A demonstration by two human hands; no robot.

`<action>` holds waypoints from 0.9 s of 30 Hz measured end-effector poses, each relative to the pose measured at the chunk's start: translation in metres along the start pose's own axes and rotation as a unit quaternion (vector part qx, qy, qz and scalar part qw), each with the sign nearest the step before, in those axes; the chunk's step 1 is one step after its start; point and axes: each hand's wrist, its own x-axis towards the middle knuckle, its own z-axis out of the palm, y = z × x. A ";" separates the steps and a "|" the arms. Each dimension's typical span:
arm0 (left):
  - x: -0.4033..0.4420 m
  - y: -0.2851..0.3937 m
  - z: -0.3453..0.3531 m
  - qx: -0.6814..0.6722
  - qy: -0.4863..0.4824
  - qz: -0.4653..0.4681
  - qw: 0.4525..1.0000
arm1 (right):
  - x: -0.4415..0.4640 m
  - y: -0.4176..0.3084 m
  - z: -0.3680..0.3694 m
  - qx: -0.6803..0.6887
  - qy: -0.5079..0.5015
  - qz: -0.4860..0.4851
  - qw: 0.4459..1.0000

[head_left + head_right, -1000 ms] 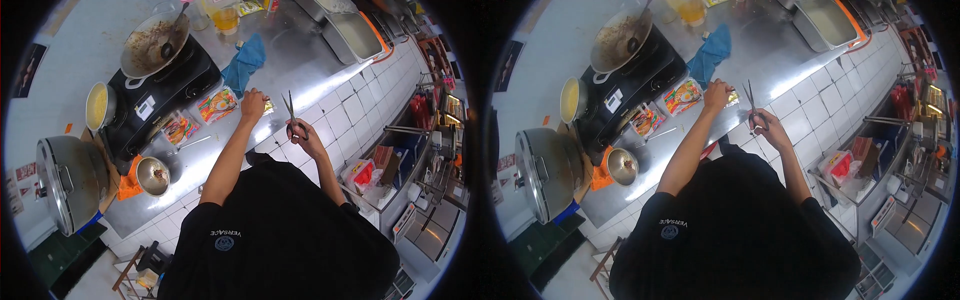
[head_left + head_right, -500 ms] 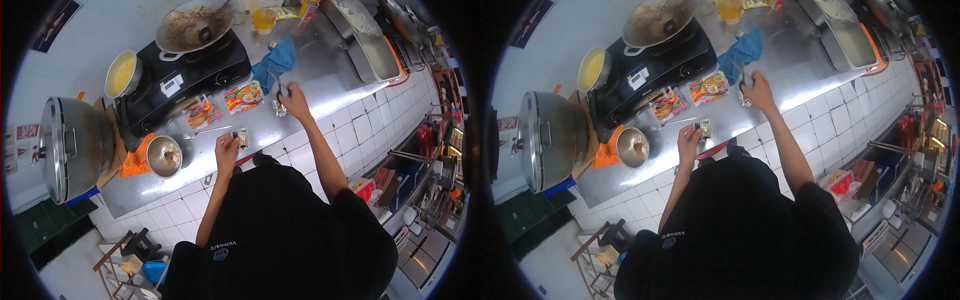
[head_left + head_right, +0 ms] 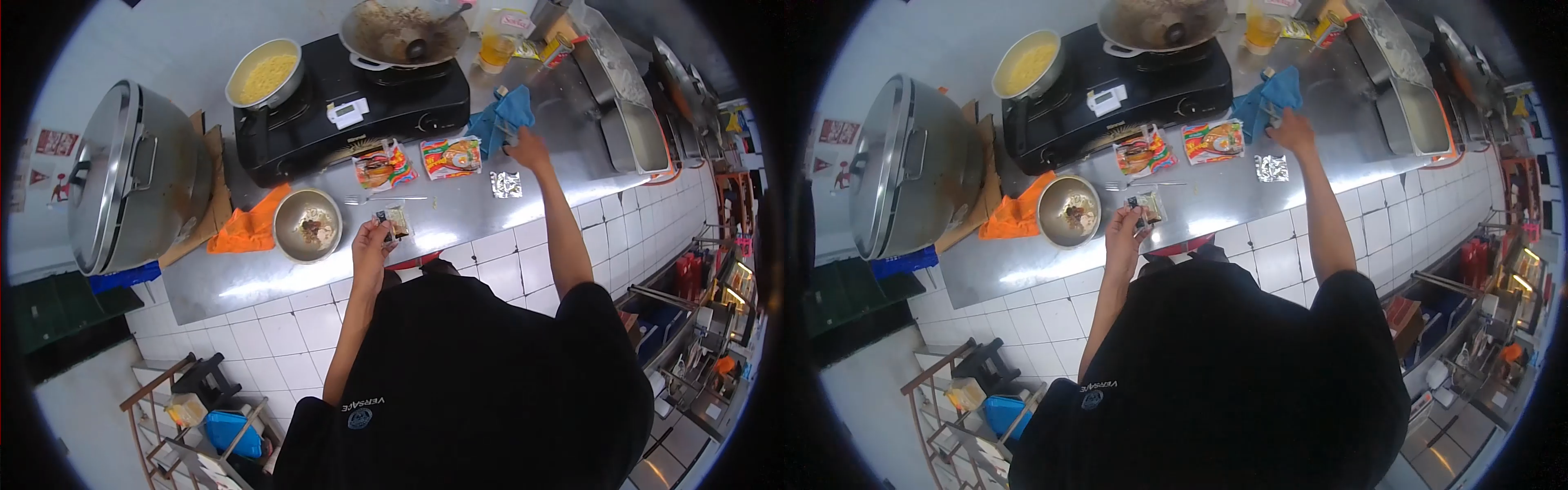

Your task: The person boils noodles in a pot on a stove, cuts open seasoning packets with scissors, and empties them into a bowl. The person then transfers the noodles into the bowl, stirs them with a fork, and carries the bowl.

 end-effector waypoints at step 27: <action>-0.005 0.094 -0.137 0.071 0.052 0.166 0.982 | -0.219 -0.329 -0.024 0.519 -0.485 -0.146 0.688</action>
